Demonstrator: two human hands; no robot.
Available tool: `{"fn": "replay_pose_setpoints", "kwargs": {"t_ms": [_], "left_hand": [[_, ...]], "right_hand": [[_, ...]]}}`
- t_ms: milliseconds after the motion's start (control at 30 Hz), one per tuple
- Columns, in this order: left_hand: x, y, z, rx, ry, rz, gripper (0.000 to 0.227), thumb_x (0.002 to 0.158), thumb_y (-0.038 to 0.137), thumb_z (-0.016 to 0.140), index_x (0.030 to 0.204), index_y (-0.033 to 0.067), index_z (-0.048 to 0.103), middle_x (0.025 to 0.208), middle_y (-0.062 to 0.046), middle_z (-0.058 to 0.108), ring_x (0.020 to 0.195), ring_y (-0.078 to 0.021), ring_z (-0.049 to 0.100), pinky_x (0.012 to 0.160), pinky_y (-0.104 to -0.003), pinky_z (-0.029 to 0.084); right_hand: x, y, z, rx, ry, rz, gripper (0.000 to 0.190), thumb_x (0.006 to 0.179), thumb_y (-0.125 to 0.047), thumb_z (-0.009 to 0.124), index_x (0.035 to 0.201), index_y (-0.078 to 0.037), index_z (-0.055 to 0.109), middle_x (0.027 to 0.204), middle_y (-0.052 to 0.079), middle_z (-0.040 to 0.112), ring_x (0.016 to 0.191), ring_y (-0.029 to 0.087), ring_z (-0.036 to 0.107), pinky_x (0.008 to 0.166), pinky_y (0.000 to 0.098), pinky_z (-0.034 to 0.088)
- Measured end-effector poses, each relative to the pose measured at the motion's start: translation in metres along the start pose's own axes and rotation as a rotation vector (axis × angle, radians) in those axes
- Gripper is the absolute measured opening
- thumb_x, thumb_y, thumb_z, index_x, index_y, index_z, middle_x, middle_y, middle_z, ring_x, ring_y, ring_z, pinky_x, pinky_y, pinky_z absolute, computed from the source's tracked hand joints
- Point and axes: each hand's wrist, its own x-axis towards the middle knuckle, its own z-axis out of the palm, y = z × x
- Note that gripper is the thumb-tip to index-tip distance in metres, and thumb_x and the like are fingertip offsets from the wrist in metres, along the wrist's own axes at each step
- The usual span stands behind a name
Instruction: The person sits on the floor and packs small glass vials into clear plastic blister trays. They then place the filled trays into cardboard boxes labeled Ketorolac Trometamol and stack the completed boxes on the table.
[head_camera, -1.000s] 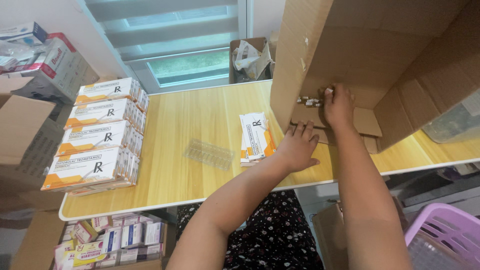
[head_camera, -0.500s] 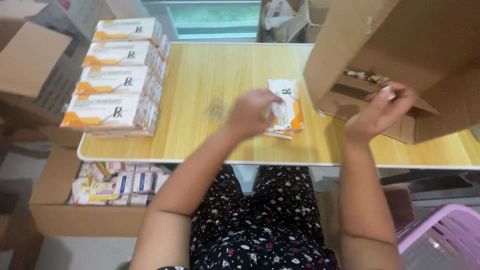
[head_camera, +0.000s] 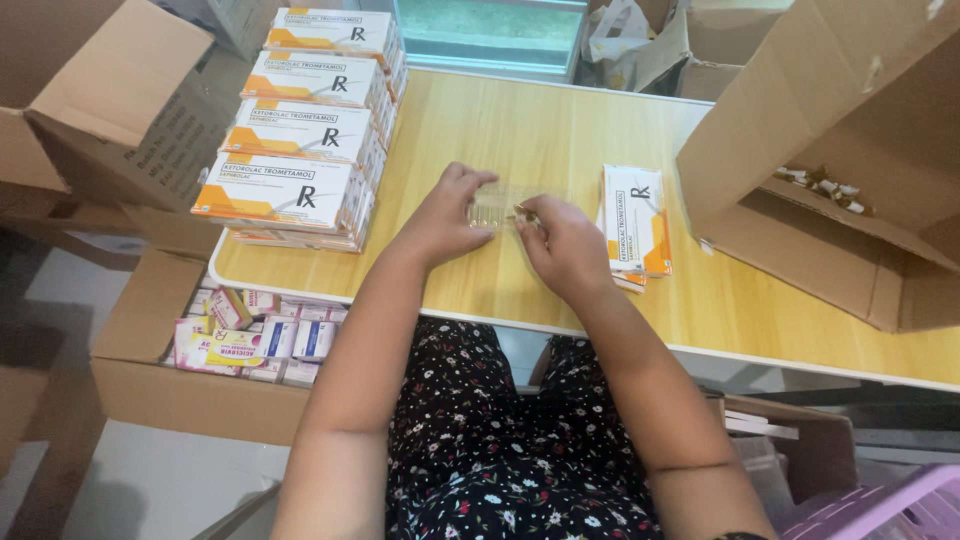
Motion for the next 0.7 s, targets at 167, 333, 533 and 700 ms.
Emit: {"fn": "replay_pose_setpoints", "kwargs": {"t_ms": [167, 333, 533, 700], "left_hand": [[0.002, -0.002, 0.008, -0.245, 0.078, -0.13, 0.076, 0.068, 0.006, 0.09, 0.134, 0.0087, 0.051, 0.123, -0.011, 0.052, 0.087, -0.0179, 0.061, 0.079, -0.031, 0.057], [0.009, -0.008, 0.018, -0.541, 0.136, -0.173, 0.079, 0.073, 0.002, 0.089, 0.134, 0.0091, 0.04, 0.109, -0.009, 0.064, 0.081, -0.0134, 0.058, 0.07, -0.027, 0.054], [0.012, -0.02, 0.022, -0.813, 0.059, -0.151, 0.081, 0.074, -0.007, 0.083, 0.137, 0.0113, 0.035, 0.108, -0.007, 0.059, 0.096, -0.0141, 0.062, 0.077, -0.028, 0.056], [0.011, -0.026, 0.018, -1.162, -0.045, -0.113, 0.073, 0.082, -0.01, 0.062, 0.145, 0.0107, 0.03, 0.129, -0.015, 0.055, 0.119, -0.0221, 0.061, 0.095, -0.035, 0.058]], "right_hand": [[0.015, 0.004, 0.013, 0.044, 0.079, -0.089, 0.018, 0.095, -0.014, 0.072, 0.112, -0.01, 0.076, 0.081, 0.012, 0.064, 0.073, 0.029, 0.061, 0.067, 0.041, 0.049], [0.034, 0.0, 0.031, 0.079, 0.224, -0.147, 0.026, 0.089, -0.008, 0.074, 0.115, -0.013, 0.077, 0.078, 0.008, 0.059, 0.075, 0.026, 0.06, 0.067, 0.0387, 0.049], [0.032, -0.003, 0.042, -0.141, 0.271, -0.382, 0.031, 0.085, -0.009, 0.077, 0.116, -0.016, 0.079, 0.078, 0.004, 0.056, 0.078, 0.026, 0.056, 0.074, 0.0414, 0.043], [0.029, -0.001, 0.035, -0.275, 0.225, -0.423, 0.029, 0.086, -0.017, 0.078, 0.115, -0.019, 0.077, 0.08, 0.002, 0.058, 0.08, 0.025, 0.056, 0.076, 0.0422, 0.04]]}}
